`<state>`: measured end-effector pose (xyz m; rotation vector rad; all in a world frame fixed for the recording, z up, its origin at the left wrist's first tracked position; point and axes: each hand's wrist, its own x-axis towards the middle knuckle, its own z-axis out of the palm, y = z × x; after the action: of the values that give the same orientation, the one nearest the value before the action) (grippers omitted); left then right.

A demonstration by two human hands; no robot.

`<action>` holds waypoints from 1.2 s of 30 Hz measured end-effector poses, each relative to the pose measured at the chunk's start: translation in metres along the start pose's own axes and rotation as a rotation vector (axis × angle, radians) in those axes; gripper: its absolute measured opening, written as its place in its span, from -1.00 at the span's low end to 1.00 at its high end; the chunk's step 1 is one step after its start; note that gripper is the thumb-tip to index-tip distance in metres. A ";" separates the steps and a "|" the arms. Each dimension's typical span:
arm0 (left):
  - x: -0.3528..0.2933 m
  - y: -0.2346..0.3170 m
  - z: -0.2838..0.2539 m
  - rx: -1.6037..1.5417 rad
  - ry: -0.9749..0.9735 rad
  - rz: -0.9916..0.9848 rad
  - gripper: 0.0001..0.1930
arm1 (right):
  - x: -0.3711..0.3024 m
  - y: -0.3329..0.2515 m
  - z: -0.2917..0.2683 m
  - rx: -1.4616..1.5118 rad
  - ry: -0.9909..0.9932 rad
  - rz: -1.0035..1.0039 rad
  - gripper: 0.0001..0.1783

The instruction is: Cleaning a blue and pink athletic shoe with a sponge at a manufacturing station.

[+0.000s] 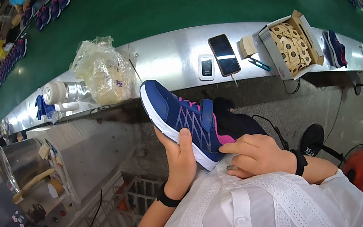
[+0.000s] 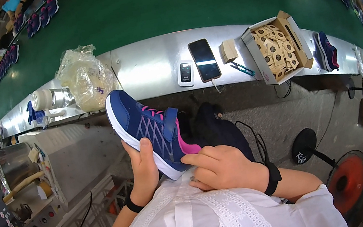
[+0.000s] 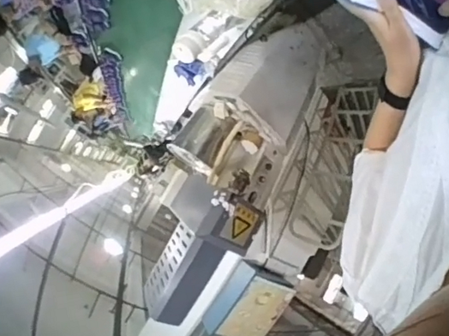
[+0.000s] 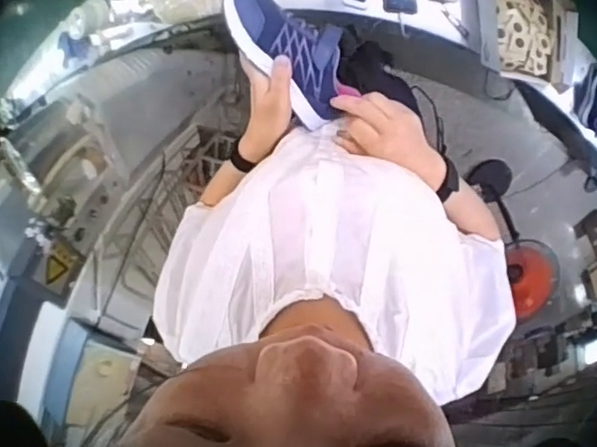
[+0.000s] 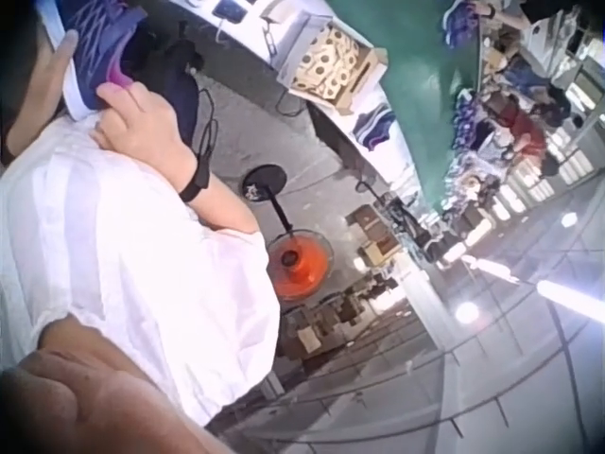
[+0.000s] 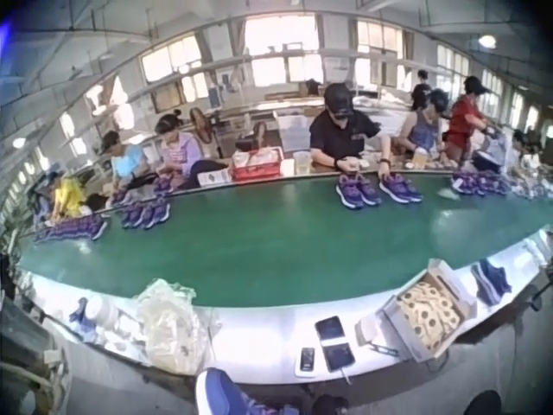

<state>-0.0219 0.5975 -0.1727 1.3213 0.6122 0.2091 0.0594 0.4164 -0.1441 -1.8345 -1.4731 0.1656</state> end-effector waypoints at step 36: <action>-0.007 -0.021 0.011 0.371 0.002 -0.056 -0.30 | 0.029 0.015 0.026 0.213 -0.122 0.433 -0.75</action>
<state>-0.0265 0.5795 -0.1894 1.6580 0.7117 0.0516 0.0666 0.4539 -0.1615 -1.9672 -1.0683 0.6298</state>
